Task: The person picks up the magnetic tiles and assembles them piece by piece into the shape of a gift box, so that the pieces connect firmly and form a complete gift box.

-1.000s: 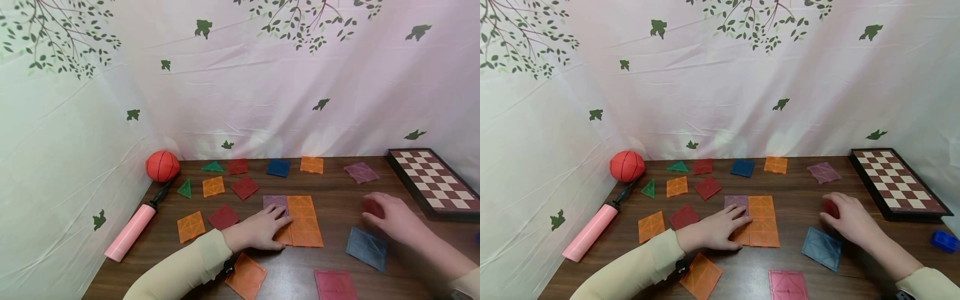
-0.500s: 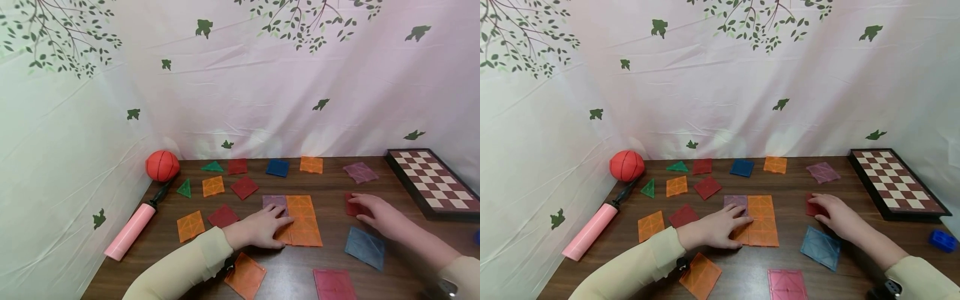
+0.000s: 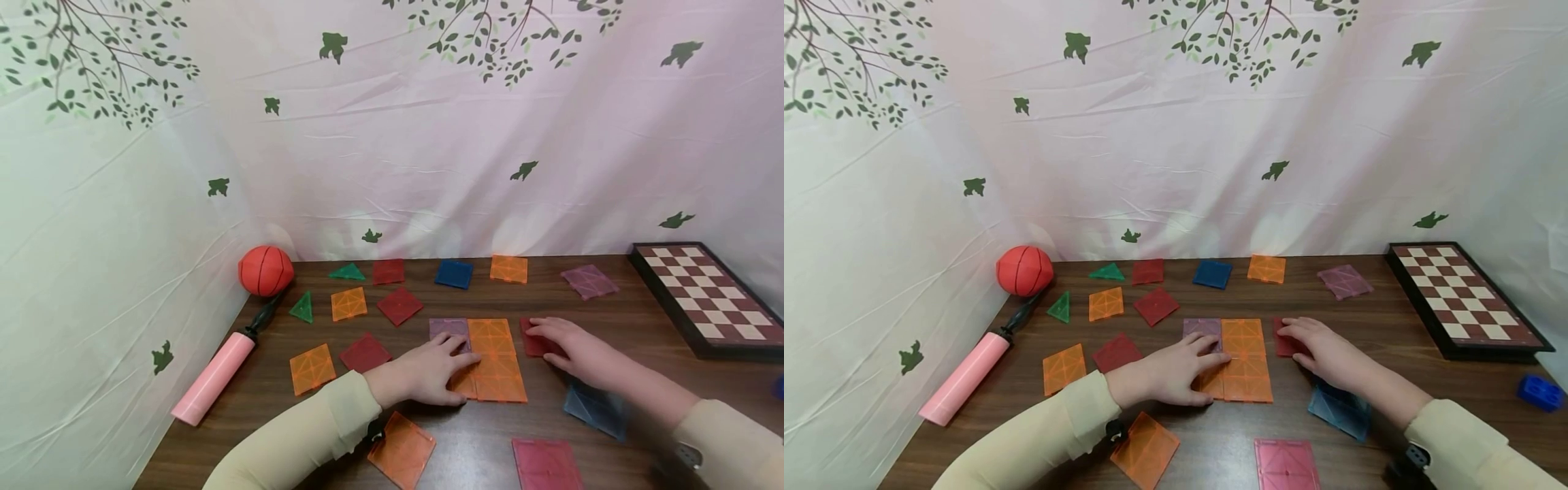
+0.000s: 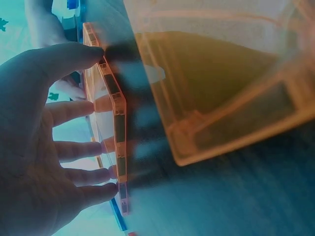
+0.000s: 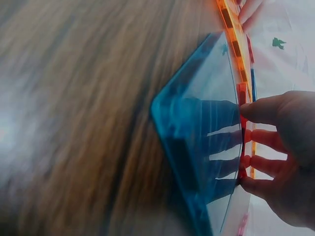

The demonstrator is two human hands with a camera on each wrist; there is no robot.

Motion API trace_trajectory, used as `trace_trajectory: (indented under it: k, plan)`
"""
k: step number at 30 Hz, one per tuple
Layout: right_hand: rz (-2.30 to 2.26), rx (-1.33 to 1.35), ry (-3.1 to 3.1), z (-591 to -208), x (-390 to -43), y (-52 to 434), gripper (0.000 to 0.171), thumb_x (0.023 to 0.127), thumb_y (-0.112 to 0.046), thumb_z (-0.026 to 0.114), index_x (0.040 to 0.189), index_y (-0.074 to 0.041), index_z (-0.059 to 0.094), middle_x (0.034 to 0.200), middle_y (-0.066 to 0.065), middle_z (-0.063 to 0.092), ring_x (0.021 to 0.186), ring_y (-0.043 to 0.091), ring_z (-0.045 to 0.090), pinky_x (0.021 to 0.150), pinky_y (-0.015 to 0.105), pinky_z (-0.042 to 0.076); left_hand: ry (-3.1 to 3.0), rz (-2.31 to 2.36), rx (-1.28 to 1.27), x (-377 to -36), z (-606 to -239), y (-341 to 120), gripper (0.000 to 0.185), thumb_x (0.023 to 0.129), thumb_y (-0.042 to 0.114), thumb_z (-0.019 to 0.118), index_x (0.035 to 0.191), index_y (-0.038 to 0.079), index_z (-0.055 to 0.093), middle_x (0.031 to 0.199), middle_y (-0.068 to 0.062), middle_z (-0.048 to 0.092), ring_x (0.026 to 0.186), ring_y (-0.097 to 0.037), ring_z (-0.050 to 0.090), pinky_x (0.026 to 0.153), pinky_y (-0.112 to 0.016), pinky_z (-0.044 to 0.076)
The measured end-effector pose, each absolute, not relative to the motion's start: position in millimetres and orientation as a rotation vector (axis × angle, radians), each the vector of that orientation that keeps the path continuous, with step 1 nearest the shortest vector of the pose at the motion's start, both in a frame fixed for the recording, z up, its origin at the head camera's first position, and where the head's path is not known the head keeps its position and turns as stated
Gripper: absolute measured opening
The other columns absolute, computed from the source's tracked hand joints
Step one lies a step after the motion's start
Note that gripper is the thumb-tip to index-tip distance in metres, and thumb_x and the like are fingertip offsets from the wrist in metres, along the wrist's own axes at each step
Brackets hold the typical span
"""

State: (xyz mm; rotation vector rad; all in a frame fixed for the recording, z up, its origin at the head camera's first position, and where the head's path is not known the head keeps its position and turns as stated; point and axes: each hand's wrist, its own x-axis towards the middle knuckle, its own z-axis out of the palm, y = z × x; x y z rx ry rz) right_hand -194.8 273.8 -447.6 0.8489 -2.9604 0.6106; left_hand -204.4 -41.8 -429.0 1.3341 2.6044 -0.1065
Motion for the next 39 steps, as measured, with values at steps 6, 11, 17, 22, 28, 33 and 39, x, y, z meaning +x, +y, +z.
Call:
trace_trajectory:
  k: [6,11,17,22,28,33,39]
  plan:
    - [0.609,0.856,-2.978,-446.5,-196.8,265.0,0.041,0.090,-0.008,0.077,0.129,-0.004,0.066,0.140,0.023,0.056,0.127,0.046,0.052,0.099,0.063,0.045,2.605,-0.105,1.333,-202.2,-429.4,-43.3,0.073,0.096,0.053,0.063,0.159,0.027,0.038,0.163,-0.010,0.030,0.147,-0.033,0.030,0.115,-0.034,0.034]
    - [0.619,0.888,-2.977,-446.9,-197.5,260.3,0.041,0.090,-0.008,0.077,0.128,-0.005,0.065,0.140,0.023,0.057,0.128,0.048,0.051,0.099,0.064,0.044,2.613,-0.108,1.333,-199.4,-431.2,-43.4,0.072,0.097,0.053,0.060,0.160,0.026,0.036,0.163,-0.011,0.029,0.148,-0.033,0.029,0.115,-0.035,0.034]
    - [0.625,0.887,-2.981,-448.0,-197.3,259.0,0.041,0.090,-0.008,0.077,0.129,-0.005,0.065,0.141,0.023,0.056,0.129,0.049,0.050,0.100,0.064,0.043,2.631,-0.137,1.341,-198.2,-434.3,-42.8,0.072,0.098,0.053,0.058,0.160,0.027,0.035,0.163,-0.010,0.030,0.148,-0.032,0.029,0.114,-0.035,0.035]
    - [0.663,0.819,-2.992,-442.1,-193.1,262.8,0.047,0.091,-0.016,0.078,0.134,-0.006,0.063,0.135,0.020,0.061,0.125,0.044,0.055,0.098,0.063,0.046,2.628,-0.143,1.326,-198.1,-435.6,-42.9,0.072,0.097,0.054,0.058,0.161,0.028,0.034,0.163,-0.009,0.029,0.149,-0.032,0.028,0.113,-0.036,0.036]
    - [0.672,0.679,-3.018,-431.8,-171.7,274.0,0.050,0.087,-0.028,0.082,0.130,-0.008,0.065,0.124,0.010,0.066,0.115,0.036,0.060,0.094,0.061,0.048,2.638,-0.170,1.318,-198.3,-435.5,-42.8,0.073,0.096,0.055,0.058,0.161,0.029,0.034,0.163,-0.009,0.028,0.148,-0.031,0.028,0.113,-0.036,0.036]
    - [0.619,0.529,-3.113,-434.6,-149.2,287.4,0.057,0.081,-0.044,0.085,0.123,-0.009,0.068,0.119,0.007,0.067,0.110,0.035,0.061,0.090,0.061,0.049,2.641,-0.172,1.317,-198.1,-436.1,-42.4,0.074,0.096,0.055,0.058,0.161,0.029,0.034,0.163,-0.009,0.029,0.148,-0.031,0.029,0.113,-0.036,0.037]
    - [0.521,0.463,-3.132,-443.6,-127.8,301.5,0.068,0.072,-0.057,0.087,0.120,-0.012,0.068,0.116,0.007,0.065,0.103,0.032,0.061,0.084,0.058,0.052,2.650,-0.170,1.337,-199.4,-436.6,-42.3,0.073,0.096,0.055,0.059,0.160,0.029,0.035,0.162,-0.008,0.030,0.146,-0.029,0.030,0.112,-0.035,0.038]
